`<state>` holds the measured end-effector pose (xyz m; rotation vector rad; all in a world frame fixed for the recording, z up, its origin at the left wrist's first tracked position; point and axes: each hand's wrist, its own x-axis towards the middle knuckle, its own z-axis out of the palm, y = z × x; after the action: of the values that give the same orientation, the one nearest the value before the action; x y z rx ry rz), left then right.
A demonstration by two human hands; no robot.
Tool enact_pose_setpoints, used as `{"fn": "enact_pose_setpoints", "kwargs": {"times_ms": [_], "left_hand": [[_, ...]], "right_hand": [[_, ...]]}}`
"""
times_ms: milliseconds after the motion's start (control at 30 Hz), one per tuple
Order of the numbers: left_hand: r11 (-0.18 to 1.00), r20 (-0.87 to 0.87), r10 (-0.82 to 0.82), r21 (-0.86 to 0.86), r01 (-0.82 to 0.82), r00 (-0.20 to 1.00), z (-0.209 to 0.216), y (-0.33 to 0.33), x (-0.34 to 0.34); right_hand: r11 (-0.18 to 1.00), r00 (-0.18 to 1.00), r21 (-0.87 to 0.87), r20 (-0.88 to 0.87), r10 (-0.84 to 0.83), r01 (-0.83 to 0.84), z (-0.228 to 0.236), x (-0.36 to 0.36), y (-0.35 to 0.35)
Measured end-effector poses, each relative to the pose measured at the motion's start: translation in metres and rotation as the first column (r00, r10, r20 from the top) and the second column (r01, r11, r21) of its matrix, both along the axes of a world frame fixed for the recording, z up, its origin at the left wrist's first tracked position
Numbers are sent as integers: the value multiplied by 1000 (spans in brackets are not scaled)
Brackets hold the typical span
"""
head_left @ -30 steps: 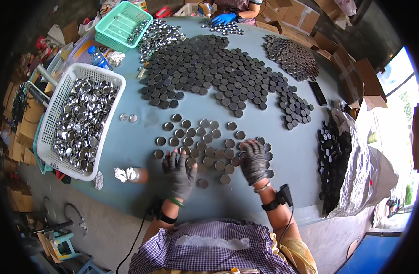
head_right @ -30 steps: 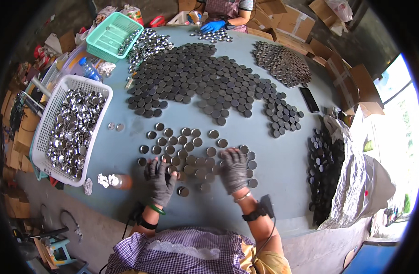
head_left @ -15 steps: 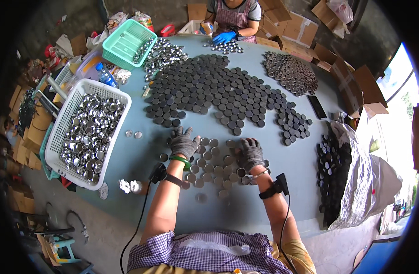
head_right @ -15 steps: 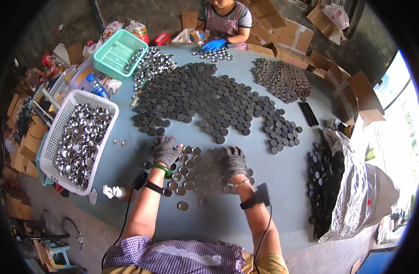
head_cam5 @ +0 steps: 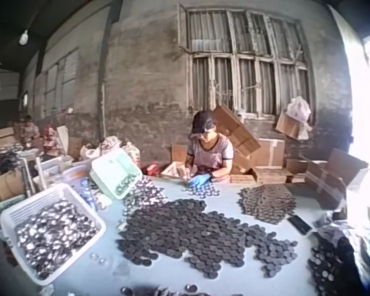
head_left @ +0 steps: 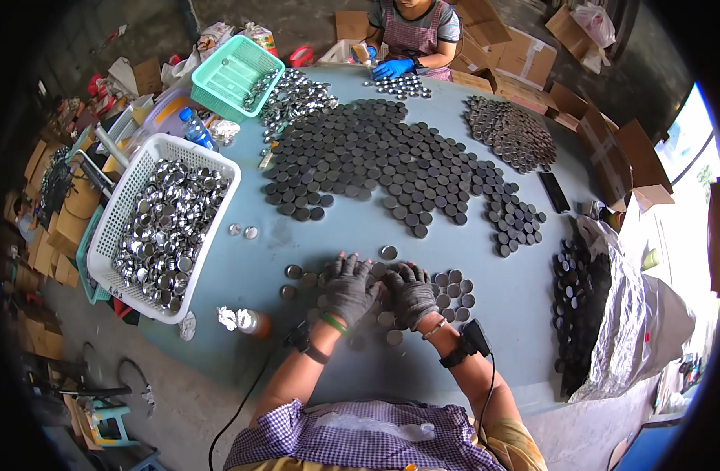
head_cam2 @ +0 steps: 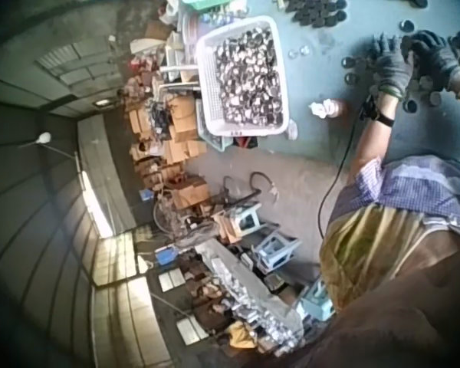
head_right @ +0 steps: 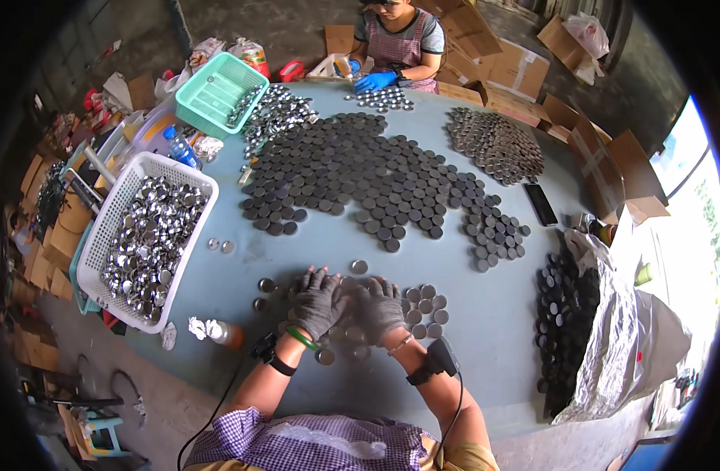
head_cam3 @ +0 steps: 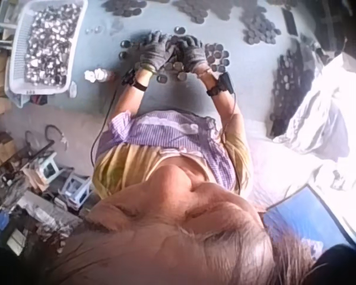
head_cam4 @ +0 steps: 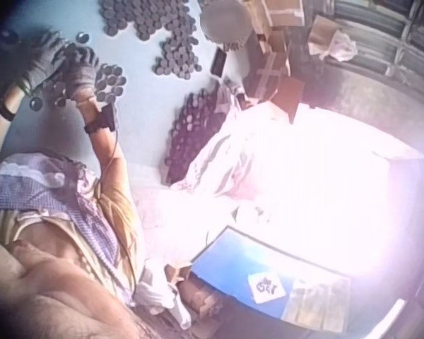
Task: The recorder is assembling small black rubber or plastic disks into metal caps, applying a liquid adhesive to them at a workstation.
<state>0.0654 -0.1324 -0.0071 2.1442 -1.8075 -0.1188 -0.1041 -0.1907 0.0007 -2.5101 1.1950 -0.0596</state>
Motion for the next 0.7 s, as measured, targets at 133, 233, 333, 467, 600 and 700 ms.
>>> {"fn": "enact_pose_setpoints", "kwargs": {"times_ms": [133, 233, 333, 467, 600, 700], "left_hand": [[959, 60, 198, -220, -181, 978, -14, 26, 28], [938, -5, 327, -116, -325, 945, -20, 40, 49], [919, 43, 392, 10, -393, 919, -21, 44, 61], [905, 27, 422, 55, -423, 906, -23, 39, 61], [958, -26, 273, -83, -274, 962, -35, 39, 55], [953, -46, 254, -160, -258, 966, -29, 41, 47]], "right_hand": [[998, 1000, -61, -11, -20, 20, 3, 9, -9], [986, 999, -163, 22, 50, -46, -11, 17, -27], [987, 997, -137, 0, 81, -80, -21, 31, -30], [988, 994, -110, -10, 107, -107, -31, 28, -28], [991, 995, -98, 30, 96, -93, -25, 14, -19], [984, 986, -137, 107, 130, -114, -3, 3, -11]]}}
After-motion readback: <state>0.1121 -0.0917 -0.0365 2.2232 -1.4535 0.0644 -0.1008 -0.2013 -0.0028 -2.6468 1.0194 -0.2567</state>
